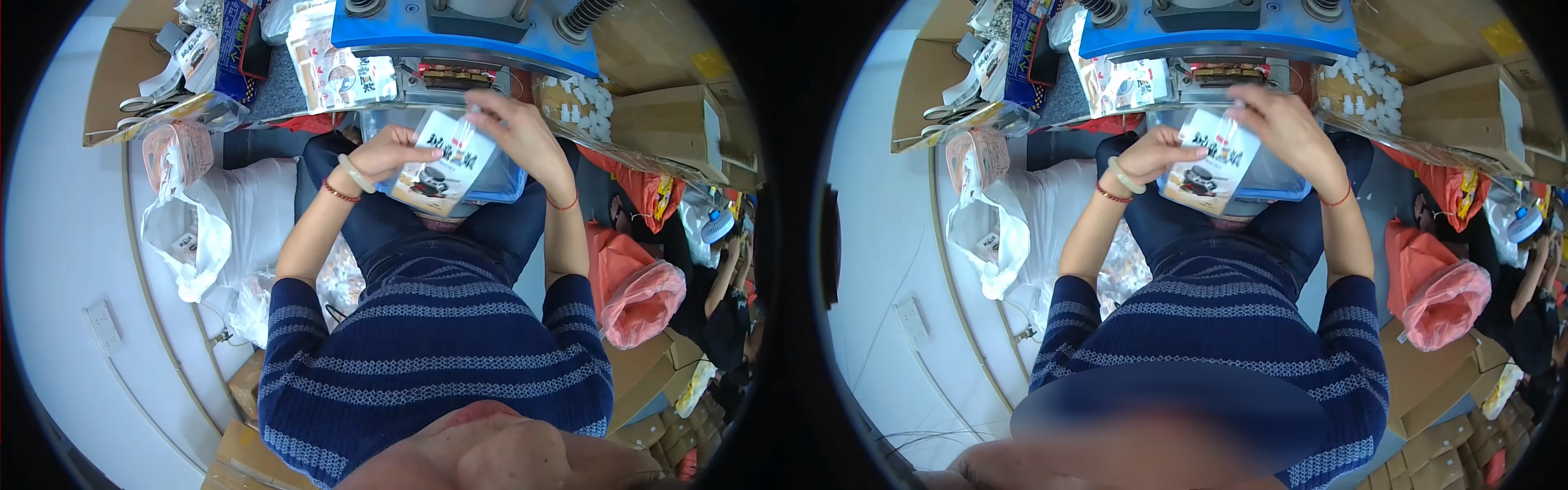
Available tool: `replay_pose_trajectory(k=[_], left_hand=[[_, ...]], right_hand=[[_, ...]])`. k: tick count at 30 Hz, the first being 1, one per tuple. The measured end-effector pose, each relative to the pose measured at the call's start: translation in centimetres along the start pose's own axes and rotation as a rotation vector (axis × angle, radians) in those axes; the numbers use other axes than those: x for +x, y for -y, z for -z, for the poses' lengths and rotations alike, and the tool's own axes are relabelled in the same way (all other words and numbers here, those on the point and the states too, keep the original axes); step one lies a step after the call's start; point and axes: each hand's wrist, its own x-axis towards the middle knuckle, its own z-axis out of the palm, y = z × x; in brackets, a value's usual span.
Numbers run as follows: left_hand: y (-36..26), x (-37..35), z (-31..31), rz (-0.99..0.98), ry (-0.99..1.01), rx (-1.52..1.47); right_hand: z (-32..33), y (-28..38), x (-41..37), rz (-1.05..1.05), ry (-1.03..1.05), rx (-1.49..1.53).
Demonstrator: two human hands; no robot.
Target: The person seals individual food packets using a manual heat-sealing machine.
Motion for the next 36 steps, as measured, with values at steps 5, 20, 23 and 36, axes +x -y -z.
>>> replay_pose_trajectory(k=[5,20,23,36], left_hand=[[-0.7,4.5,0.8,-0.023,-0.164,-0.311],[1.9,-0.4,8.7,-0.728,-0.836,1.740],[2.1,-1.1,10.0,-0.821,-0.870,1.546],[0.9,0.2,9.7,-0.825,-0.915,1.637]], right_hand=[[3.8,-1.4,-1.6,0.035,-0.435,-0.599],[6.2,-12.6,-2.2,-0.363,-0.192,-0.766],[5.7,-12.9,-1.8,-0.450,-0.259,-0.934],[7.2,-12.4,-1.5,-0.399,-0.153,-0.687]])
